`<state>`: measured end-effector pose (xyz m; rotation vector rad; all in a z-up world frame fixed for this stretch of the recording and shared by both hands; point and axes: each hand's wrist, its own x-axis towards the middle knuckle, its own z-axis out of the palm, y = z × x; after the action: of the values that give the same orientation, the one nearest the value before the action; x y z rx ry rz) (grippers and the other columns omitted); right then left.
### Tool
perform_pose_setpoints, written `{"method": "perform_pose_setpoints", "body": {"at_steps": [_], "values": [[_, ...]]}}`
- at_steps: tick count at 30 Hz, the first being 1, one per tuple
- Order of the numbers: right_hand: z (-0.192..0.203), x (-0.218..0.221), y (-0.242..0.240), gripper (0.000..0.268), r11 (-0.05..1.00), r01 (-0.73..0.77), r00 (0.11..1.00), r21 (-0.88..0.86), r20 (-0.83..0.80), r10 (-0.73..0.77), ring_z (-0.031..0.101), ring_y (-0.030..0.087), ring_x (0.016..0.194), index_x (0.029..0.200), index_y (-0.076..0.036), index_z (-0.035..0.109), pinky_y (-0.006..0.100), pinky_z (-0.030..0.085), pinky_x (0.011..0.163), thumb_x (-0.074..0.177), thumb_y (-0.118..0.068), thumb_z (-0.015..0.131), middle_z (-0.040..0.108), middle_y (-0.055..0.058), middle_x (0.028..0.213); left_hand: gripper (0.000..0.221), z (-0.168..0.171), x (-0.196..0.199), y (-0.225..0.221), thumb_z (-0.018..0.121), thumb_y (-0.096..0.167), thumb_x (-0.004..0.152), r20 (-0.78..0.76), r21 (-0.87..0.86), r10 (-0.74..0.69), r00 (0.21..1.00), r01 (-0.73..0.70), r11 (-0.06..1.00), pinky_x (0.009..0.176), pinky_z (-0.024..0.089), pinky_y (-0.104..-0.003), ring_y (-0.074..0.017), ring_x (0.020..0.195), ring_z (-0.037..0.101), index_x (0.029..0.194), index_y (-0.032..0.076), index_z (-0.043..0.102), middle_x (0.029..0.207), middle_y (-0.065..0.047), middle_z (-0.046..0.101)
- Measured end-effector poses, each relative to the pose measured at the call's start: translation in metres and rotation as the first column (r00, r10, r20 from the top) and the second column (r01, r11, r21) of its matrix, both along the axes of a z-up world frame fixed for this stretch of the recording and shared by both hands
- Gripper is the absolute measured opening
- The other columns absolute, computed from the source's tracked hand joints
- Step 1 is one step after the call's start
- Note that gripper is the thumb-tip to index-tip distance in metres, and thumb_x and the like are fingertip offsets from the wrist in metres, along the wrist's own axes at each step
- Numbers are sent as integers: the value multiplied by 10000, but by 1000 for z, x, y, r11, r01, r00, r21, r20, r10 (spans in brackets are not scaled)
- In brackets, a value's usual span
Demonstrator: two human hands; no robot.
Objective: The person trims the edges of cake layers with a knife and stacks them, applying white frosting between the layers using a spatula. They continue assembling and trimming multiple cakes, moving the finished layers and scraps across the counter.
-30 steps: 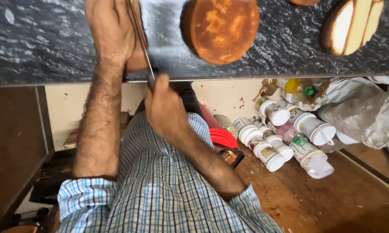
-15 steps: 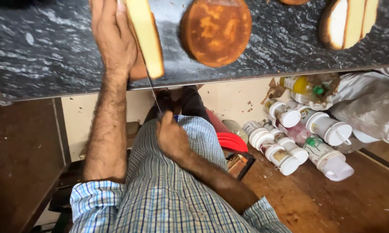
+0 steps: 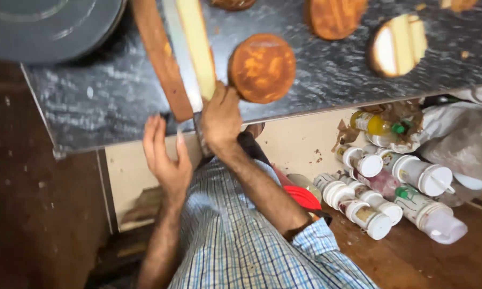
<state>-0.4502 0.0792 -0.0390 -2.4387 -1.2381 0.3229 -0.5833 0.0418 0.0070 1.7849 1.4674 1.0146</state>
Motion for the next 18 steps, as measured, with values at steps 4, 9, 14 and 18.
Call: {"method": "perform_pose_setpoints", "body": {"at_steps": [4,9,14,18], "values": [[-25,-3,11,574,982,176,953,68,-263,-152,674,459,955,1311,74,493,529,539,800,883,-213,745,665,261,1034,429,-10,-3,-25,603,0,1023,319,-171,69,945,-14,985,1130,520,-380,-312,1347,581,1438,-67,519,1442,-231,514],[6,22,37,304,963,268,566,13,-811,-146,693,261,677,1062,56,694,377,536,609,864,-170,741,718,171,770,394,-7,4,1,567,111,1069,713,-549,300,634,237,802,1100,523,-390,-305,1264,616,1431,-34,511,1371,-223,604],[93,74,-24,254,940,-12,413,340,-855,314,617,80,923,1180,44,672,269,530,755,991,-124,699,682,48,1013,489,22,41,52,536,280,1046,819,-488,560,125,666,565,1103,524,-460,-346,1321,610,1385,-70,489,1428,-251,586],[141,131,-87,269,998,-2,288,68,-956,66,700,129,857,1205,33,648,277,608,739,978,-110,647,717,84,1008,473,37,102,64,560,205,1029,871,-419,465,162,739,528,1093,514,-459,-325,1331,589,1428,-27,457,1481,-224,553]]}}
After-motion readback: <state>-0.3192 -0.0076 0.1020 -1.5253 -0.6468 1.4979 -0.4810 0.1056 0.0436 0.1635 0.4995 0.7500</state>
